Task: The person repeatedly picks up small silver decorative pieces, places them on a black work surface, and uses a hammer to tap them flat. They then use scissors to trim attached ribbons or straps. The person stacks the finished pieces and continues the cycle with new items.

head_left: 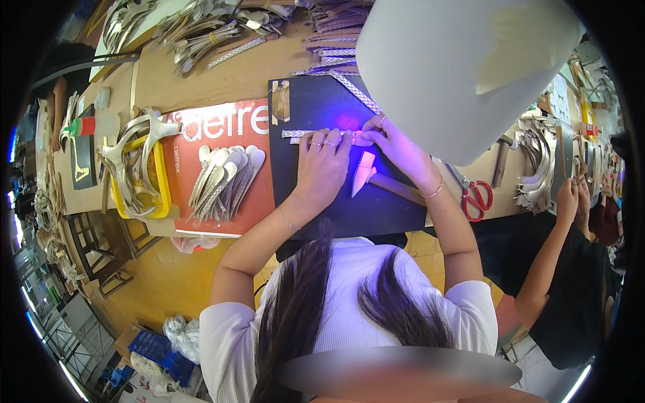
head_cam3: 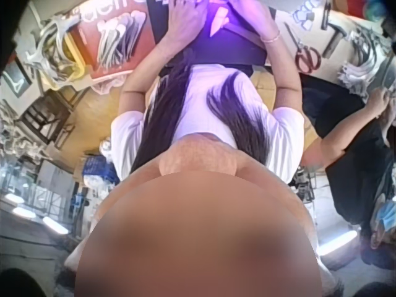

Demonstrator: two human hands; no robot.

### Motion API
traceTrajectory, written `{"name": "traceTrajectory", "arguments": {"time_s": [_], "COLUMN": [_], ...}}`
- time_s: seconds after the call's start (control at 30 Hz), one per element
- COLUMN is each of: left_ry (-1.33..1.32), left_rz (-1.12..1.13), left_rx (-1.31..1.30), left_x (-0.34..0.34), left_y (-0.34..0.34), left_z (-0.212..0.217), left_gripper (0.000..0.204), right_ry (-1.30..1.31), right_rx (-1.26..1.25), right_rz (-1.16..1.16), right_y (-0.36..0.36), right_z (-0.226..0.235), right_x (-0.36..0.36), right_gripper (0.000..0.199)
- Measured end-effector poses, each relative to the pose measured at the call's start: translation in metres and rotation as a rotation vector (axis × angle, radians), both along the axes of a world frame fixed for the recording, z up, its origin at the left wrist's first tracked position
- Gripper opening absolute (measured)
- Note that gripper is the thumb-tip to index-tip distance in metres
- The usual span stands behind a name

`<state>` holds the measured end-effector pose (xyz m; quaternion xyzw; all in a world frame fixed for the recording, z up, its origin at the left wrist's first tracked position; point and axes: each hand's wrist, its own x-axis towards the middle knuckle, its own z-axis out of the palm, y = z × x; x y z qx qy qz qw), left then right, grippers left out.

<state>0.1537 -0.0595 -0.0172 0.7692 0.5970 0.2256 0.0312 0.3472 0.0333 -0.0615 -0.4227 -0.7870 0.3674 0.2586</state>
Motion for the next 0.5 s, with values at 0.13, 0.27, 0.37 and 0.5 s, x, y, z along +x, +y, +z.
{"name": "traceTrajectory", "arguments": {"time_s": [0.13,0.27,0.37,0.5], "left_ry": [0.026,0.063,0.079,0.098], "left_rz": [-0.005,-0.007,-0.012,-0.013], "left_rx": [-0.032,-0.048,-0.042,-0.008], "left_x": [0.000,0.001,0.002,0.001], "left_y": [-0.001,-0.003,-0.004,-0.002], "left_z": [0.000,-0.001,-0.002,-0.004], "left_gripper": [0.039,0.039,0.040,0.039], "right_ry": [-0.008,-0.042,-0.088,-0.151], "right_rx": [-0.039,-0.073,-0.036,0.029], "right_rz": [-0.006,-0.010,-0.016,-0.026], "right_y": [-0.001,-0.002,-0.002,-0.002], "right_z": [0.007,0.015,0.019,0.022], "right_x": [-0.002,-0.003,-0.004,-0.005], "right_gripper": [0.016,0.017,0.016,0.015]}}
